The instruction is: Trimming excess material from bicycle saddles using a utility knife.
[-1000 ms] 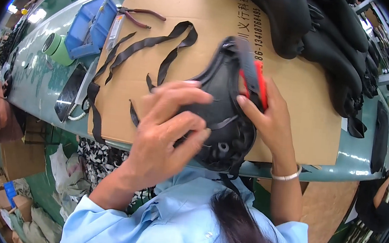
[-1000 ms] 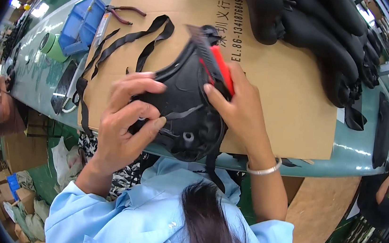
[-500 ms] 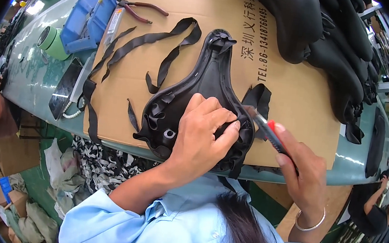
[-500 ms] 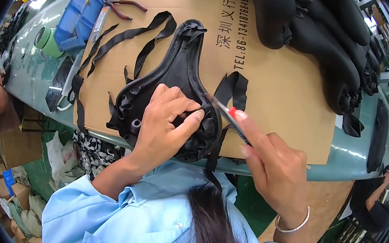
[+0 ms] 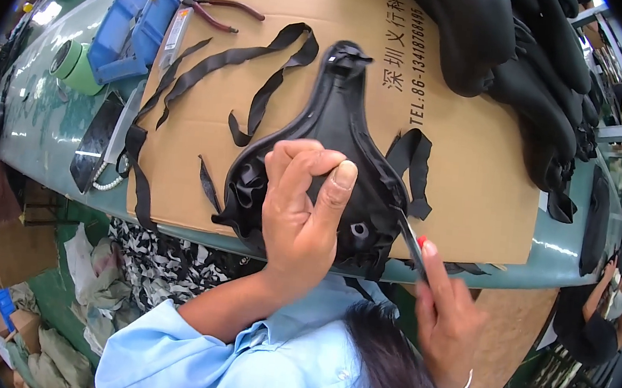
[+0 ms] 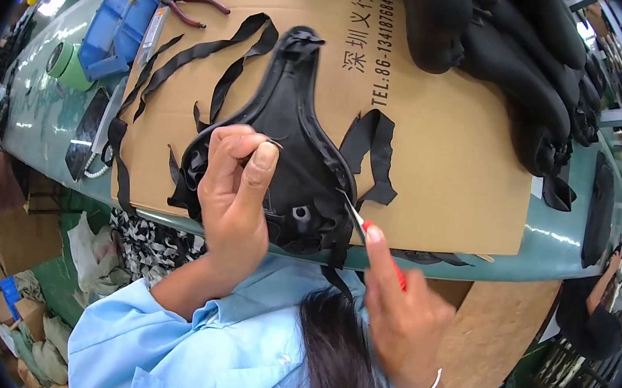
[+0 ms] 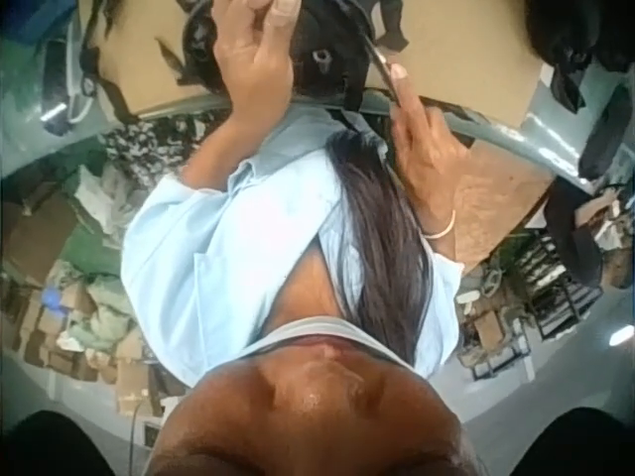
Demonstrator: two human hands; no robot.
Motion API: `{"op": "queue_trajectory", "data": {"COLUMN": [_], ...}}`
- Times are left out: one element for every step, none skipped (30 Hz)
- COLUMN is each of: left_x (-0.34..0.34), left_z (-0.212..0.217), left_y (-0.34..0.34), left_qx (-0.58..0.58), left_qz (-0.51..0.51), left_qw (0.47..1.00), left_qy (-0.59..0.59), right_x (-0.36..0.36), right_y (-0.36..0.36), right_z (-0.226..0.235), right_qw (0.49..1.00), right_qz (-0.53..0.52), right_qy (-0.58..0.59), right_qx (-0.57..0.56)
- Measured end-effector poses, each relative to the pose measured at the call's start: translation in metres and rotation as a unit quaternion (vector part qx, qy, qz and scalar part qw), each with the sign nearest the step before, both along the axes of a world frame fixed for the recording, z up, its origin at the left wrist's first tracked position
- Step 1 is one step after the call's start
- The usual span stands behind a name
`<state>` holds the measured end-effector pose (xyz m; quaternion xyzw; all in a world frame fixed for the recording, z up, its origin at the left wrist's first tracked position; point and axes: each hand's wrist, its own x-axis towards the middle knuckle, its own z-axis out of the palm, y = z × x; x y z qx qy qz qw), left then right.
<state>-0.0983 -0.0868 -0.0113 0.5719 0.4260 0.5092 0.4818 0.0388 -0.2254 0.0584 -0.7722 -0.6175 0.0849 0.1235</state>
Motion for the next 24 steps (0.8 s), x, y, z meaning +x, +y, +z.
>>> {"op": "queue_trajectory", "data": {"left_x": [-0.005,-0.013,-0.022,-0.025,-0.024,-0.017,-0.009,0.002,0.015,0.024,0.034,0.042,0.052,0.057,0.057,0.056,0.050,0.044,0.047,0.051,0.053,0.053,0.053,0.054], "left_z": [0.007,0.019,0.034,0.049,0.050,0.057,0.063,0.057,0.063,0.058,0.049,0.044,0.040,0.037,0.038,0.043,0.046,0.047,0.048,0.050,0.051,0.059,0.056,0.049], "left_y": [0.001,0.003,0.007,0.012,0.021,0.035,0.053,0.070,0.090,0.102,0.109,0.109,0.107,0.108,0.113,0.118,0.122,0.123,0.118,0.107,0.100,0.101,0.103,0.104], "left_qx": [0.003,-0.076,-0.153,-0.123,0.059,0.097,0.131,0.260,0.275,0.212,0.147,0.150,0.095,0.036,0.034,0.023,0.009,0.014,0.011,0.117,0.215,0.302,0.302,0.369], "left_qz": [-0.004,-0.106,-0.205,-0.281,-0.316,-0.342,-0.363,-0.352,-0.415,-0.450,-0.485,-0.484,-0.444,-0.398,-0.398,-0.341,-0.271,-0.254,-0.257,-0.209,-0.151,-0.183,-0.182,-0.241], "left_qw": [1.000,0.991,0.966,0.949,0.940,0.924,0.907,0.879,0.832,0.849,0.856,0.855,0.889,0.916,0.917,0.935,0.939,0.934,0.934,0.969,0.954,0.866,0.866,0.807], "left_qy": [0.003,-0.012,-0.025,0.075,0.118,0.143,0.171,0.190,0.245,0.178,0.105,0.108,0.061,0.017,0.020,-0.098,-0.210,-0.250,-0.250,-0.056,0.142,0.353,0.355,0.393], "right_x": [0.009,0.021,0.032,0.042,0.053,0.064,0.074,0.085,0.093,0.098,0.102,0.104,0.100,0.092,0.082,0.071,0.059,0.053,0.053,0.054,0.055,0.066,0.073,0.078], "right_y": [0.006,0.014,0.026,0.040,0.050,0.059,0.069,0.075,0.080,0.087,0.092,0.093,0.088,0.079,0.070,0.057,0.046,0.042,0.044,0.048,0.051,0.055,0.061,0.066], "right_z": [-0.002,-0.004,-0.004,-0.007,-0.006,-0.005,-0.008,-0.007,-0.009,-0.011,-0.012,-0.017,-0.023,-0.032,-0.039,-0.042,-0.047,-0.050,-0.049,-0.047,-0.045,-0.045,-0.042,-0.038], "right_qw": [1.000,0.998,0.993,0.990,0.990,0.991,0.992,0.994,0.994,0.987,0.957,0.950,0.951,0.961,0.969,0.969,0.965,0.958,0.958,0.964,0.969,0.976,0.976,0.974], "right_qz": [-0.004,0.035,0.074,0.097,0.094,0.090,0.091,0.093,0.089,0.083,0.071,0.088,0.086,0.061,0.037,0.031,0.014,-0.004,-0.009,-0.015,-0.021,0.002,0.003,0.010], "right_qy": [0.003,-0.040,-0.082,-0.089,-0.092,-0.070,-0.043,-0.010,-0.012,0.136,0.279,0.297,0.297,0.269,0.242,0.243,0.248,0.252,0.252,0.234,0.219,0.196,0.198,0.212], "right_qx": [0.003,0.016,0.030,0.048,0.054,0.066,0.076,0.056,0.060,0.017,-0.029,-0.034,-0.032,-0.004,0.024,0.025,0.081,0.137,0.136,0.128,0.116,0.095,0.095,0.075]}}
